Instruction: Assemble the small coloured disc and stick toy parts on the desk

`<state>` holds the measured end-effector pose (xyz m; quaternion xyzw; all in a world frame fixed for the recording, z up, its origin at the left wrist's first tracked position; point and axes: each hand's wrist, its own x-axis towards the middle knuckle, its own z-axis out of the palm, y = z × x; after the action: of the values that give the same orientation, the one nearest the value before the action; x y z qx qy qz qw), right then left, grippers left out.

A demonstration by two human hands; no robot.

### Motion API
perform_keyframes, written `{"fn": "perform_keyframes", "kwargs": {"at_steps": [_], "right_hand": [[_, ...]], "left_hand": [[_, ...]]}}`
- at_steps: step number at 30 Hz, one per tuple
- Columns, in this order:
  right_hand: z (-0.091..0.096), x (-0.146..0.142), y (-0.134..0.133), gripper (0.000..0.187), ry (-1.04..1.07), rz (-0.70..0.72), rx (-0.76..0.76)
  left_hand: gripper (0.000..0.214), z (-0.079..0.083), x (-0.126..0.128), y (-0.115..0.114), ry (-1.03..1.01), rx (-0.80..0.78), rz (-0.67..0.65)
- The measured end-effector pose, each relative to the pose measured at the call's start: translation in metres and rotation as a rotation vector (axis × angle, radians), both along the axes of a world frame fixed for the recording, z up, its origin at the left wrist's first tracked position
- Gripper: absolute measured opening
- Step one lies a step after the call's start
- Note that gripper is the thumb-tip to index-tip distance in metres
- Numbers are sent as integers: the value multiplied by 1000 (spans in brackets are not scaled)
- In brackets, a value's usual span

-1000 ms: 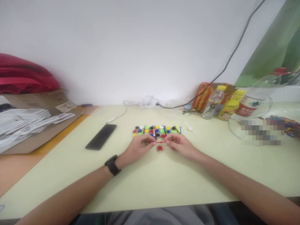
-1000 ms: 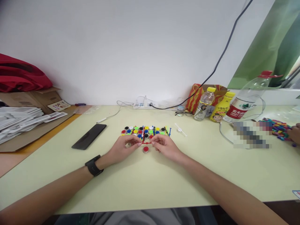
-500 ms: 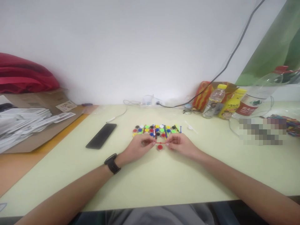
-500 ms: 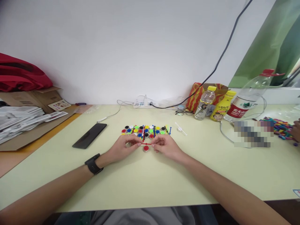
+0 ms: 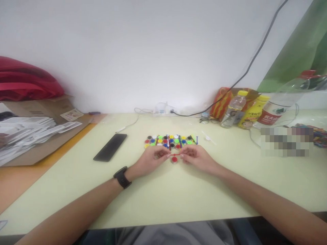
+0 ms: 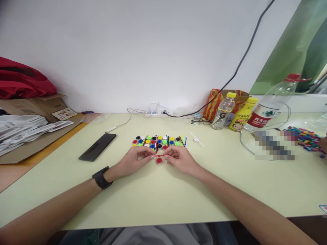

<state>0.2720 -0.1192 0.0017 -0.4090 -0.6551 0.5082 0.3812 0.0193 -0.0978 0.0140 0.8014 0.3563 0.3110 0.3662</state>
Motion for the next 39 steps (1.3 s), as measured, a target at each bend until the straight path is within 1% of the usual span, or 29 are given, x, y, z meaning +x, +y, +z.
{"fn": "perform_keyframes", "kwargs": {"at_steps": [3,6,8,10,14,17,21,27,29,30,31,33,36,37,39], "right_hand": [[1,-2,-1,32,49,15,-82],[1,-4,-2,27,56,3,-173],[1,-6,-3,22,32,-4,-208],[3,-6,-4,19,5,-6,-225],[5,-5,-5,14,-46,10,-218],[4,-5,-5,14,-77,3,-215],[0,-6,-2,14,-87,-2,-202],[-6,-7,1,13,-121,23,-105],[-7,-7,0,13,-144,32,-56],[-7,-7,0,14,-167,26,-5],[-6,-6,-1,15,-199,8,66],[-2,-4,-2,18,-286,-65,261],[5,2,2,23,-420,-159,555],[7,4,6,24,-460,-167,625],[7,7,17,31,-549,-161,705]], "left_hand": [[21,1,0,-1,2,-21,-14],[21,1,0,-2,31,-20,-32],[20,1,-1,-3,68,18,-26],[19,1,0,-5,105,90,-26],[24,3,2,-12,174,271,-109],[24,4,5,-17,219,372,-122],[19,5,8,-20,255,421,-108],[10,5,10,-24,281,417,-68],[11,5,10,-25,275,432,-67],[12,6,10,-24,268,445,-65],[15,7,9,-23,256,463,-54],[23,11,6,-17,235,491,6],[34,17,-6,1,241,521,170],[36,18,-11,8,269,529,208],[42,17,-20,23,367,528,240]]}}
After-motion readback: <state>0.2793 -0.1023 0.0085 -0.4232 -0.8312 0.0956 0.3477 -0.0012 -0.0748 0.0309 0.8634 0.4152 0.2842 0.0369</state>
